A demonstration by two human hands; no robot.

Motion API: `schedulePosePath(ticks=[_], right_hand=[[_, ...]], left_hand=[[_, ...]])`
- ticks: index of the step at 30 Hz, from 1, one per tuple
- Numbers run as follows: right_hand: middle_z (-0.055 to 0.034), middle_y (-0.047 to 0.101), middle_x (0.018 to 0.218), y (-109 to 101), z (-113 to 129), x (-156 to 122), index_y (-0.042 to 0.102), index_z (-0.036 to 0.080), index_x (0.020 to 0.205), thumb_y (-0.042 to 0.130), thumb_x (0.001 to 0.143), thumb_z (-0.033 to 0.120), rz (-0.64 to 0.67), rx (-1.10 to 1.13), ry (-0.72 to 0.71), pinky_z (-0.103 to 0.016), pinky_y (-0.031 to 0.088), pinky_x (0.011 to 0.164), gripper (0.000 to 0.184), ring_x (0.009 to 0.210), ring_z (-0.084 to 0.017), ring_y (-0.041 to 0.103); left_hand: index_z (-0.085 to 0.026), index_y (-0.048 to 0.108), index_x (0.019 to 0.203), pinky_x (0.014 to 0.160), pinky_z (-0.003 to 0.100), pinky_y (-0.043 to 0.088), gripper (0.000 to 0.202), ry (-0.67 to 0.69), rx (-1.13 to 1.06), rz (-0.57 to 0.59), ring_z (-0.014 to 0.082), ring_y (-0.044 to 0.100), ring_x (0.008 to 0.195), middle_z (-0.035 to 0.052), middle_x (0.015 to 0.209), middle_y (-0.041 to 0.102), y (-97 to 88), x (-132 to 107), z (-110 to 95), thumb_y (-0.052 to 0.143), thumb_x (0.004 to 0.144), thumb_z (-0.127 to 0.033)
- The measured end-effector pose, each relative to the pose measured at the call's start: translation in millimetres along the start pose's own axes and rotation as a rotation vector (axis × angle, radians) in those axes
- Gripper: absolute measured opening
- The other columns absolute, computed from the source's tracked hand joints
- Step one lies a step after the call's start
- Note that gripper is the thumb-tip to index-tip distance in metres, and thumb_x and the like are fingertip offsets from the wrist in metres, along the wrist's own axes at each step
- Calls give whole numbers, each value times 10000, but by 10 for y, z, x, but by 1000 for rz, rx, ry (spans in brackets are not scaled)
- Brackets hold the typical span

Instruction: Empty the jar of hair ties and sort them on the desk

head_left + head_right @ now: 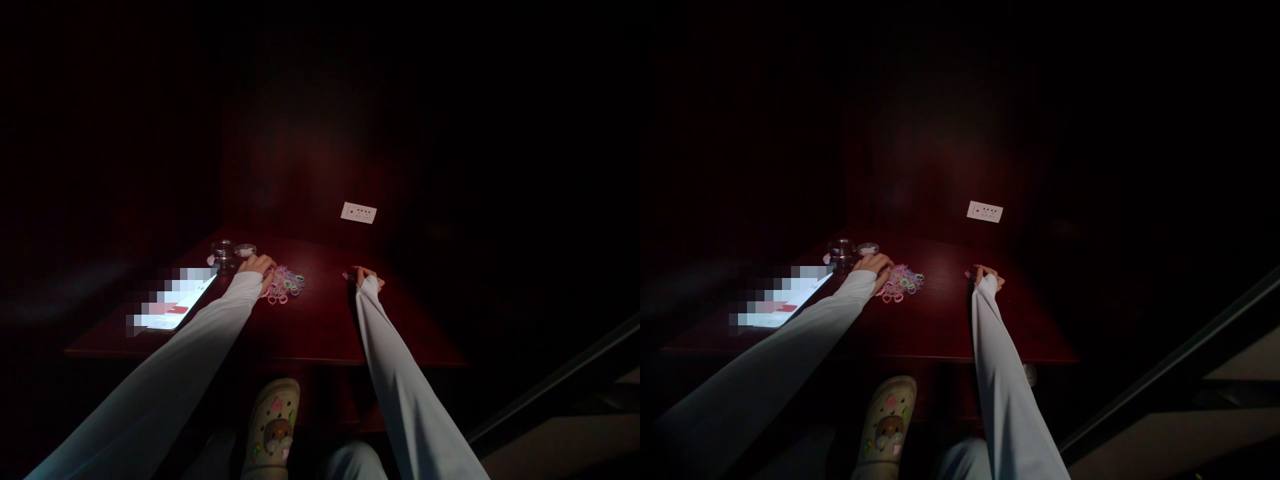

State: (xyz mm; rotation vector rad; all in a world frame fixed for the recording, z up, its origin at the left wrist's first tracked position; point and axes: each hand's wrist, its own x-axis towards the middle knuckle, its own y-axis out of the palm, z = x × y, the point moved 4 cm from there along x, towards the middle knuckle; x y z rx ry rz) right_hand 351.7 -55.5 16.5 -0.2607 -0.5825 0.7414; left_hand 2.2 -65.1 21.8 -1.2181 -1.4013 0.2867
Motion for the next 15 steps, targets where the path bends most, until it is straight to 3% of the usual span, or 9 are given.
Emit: schedulePosePath(ticks=[8, 12, 15], right_hand=[[-94, 725, 1132, 151, 190, -71, 834, 230, 946, 520, 964, 385, 35, -132, -218, -417, 301, 985, 350, 1140, -298, 427], [-82, 726, 1118, 317, 390, -243, 825, 234, 942, 563, 987, 351, 106, -177, -346, -400, 313, 963, 290, 1110, -269, 442], [-68, 734, 1103, 485, 595, -449, 818, 246, 916, 591, 991, 381, 204, -143, -439, -399, 327, 980, 275, 1112, -261, 456]], left_hand=[[-266, 654, 1087, 908, 408, 459, 260, -17, 26, 11, 281, 552, 1128, 39, 1234, 684, 18, 24, 16, 484, 914, -170], [-260, 685, 1062, 891, 419, 468, 308, -101, 38, -28, 300, 555, 1131, 55, 1205, 689, 46, 50, 163, 481, 879, -121], [-241, 704, 1001, 965, 428, 473, 295, -148, -17, -80, 303, 566, 1108, 74, 1152, 694, 84, 84, 296, 491, 849, -104]])
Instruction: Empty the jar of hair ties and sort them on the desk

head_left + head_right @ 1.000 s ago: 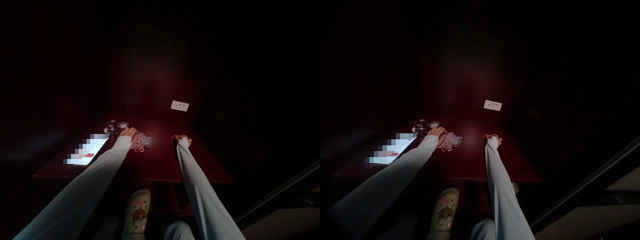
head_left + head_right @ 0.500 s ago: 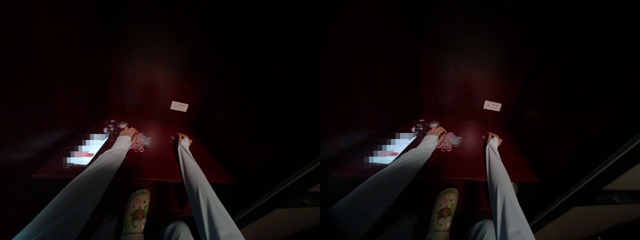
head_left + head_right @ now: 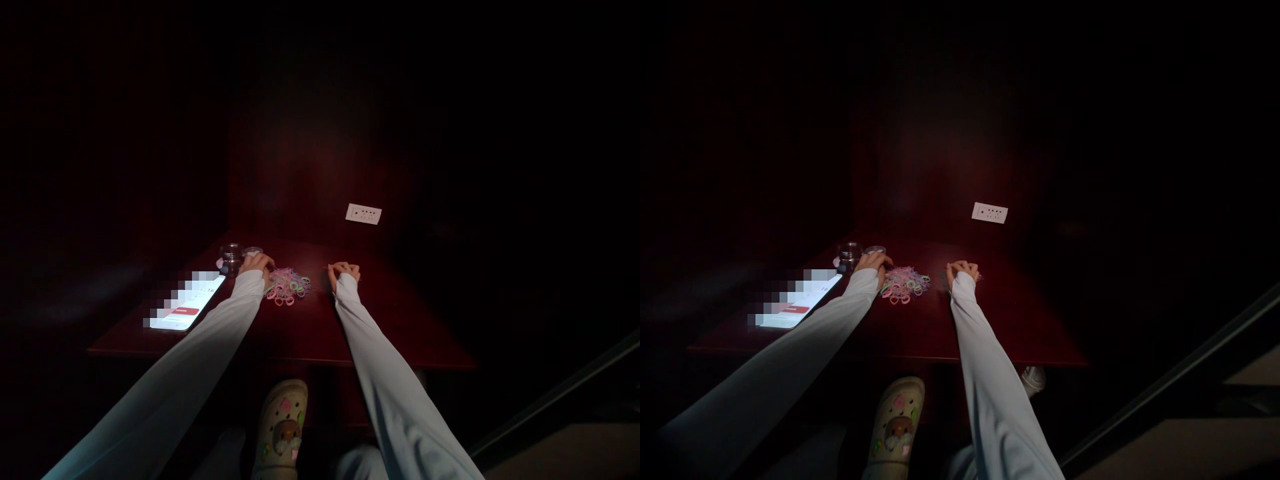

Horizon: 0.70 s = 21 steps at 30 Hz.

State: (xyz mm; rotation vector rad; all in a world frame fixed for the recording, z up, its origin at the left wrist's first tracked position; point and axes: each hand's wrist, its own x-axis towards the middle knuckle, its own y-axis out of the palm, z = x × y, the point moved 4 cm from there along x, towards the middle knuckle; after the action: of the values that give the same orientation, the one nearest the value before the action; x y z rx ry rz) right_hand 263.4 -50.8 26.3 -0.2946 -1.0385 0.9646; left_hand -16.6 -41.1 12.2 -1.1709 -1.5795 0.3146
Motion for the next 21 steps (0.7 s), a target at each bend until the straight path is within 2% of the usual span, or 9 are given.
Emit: schedulePosePath(ticks=[3, 6, 9, 11, 13, 15, 18, 21], right_hand=[[-57, 736, 1126, 204, 289, -82, 818, 272, 959, 616, 980, 406, 93, 61, -58, -394, 354, 1007, 243, 1146, -261, 484], [-38, 723, 1234, 424, 503, -161, 780, 314, 1175, 586, 995, 429, 211, 149, -71, -387, 389, 1062, 289, 1196, -251, 536], [-54, 679, 1376, 602, 572, -202, 650, 300, 1416, 477, 1039, 453, 333, 195, -14, -405, 398, 1132, 442, 1248, -254, 576], [-58, 681, 1389, 673, 549, -198, 612, 293, 1464, 406, 1057, 484, 390, 207, 42, -421, 391, 1165, 494, 1289, -265, 579], [-37, 702, 1365, 704, 529, -175, 640, 306, 1439, 328, 1072, 507, 420, 253, 45, -419, 387, 1184, 521, 1317, -258, 577], [-14, 726, 1325, 708, 535, -148, 711, 315, 1353, 254, 1082, 515, 436, 319, -10, -409, 380, 1196, 568, 1326, -243, 580], [-8, 761, 1241, 702, 547, -133, 823, 302, 1131, 229, 1078, 533, 452, 365, -56, -400, 375, 1193, 639, 1310, -240, 580], [-20, 781, 1161, 688, 523, -145, 851, 284, 981, 298, 1059, 536, 402, 370, -22, -388, 396, 1154, 613, 1253, -244, 577]], left_hand=[[-218, 695, 940, 1076, 447, 451, 269, 10, -101, -78, 296, 588, 1124, 89, 1120, 705, 54, 42, 65, 478, 834, -99], [-207, 675, 941, 1131, 446, 446, 250, 47, -229, -118, 274, 614, 1189, 101, 1192, 712, 144, 61, 72, 433, 898, -158], [-206, 687, 1045, 1158, 402, 452, 323, -5, -305, -56, 248, 622, 1260, 99, 1311, 698, 292, 65, 105, 376, 982, -268], [-195, 698, 1166, 1191, 389, 430, 427, -77, -317, 30, 246, 603, 1325, 101, 1397, 672, 413, 62, 161, 330, 1017, -353], [-163, 690, 1275, 1222, 400, 403, 543, -103, -331, 148, 264, 573, 1381, 121, 1465, 634, 546, 55, 216, 307, 1025, -454], [-138, 691, 1320, 1247, 412, 372, 670, -83, -363, 213, 282, 540, 1422, 137, 1494, 611, 651, 54, 264, 266, 1018, -559], [-161, 760, 1217, 1240, 470, 382, 802, -66, -409, 215, 329, 562, 1401, 141, 1452, 646, 749, 64, 326, 216, 983, -702], [-164, 796, 1058, 1188, 503, 444, 783, -30, -439, 171, 358, 635, 1306, 169, 1354, 704, 766, 66, 333, 262, 962, -729]])
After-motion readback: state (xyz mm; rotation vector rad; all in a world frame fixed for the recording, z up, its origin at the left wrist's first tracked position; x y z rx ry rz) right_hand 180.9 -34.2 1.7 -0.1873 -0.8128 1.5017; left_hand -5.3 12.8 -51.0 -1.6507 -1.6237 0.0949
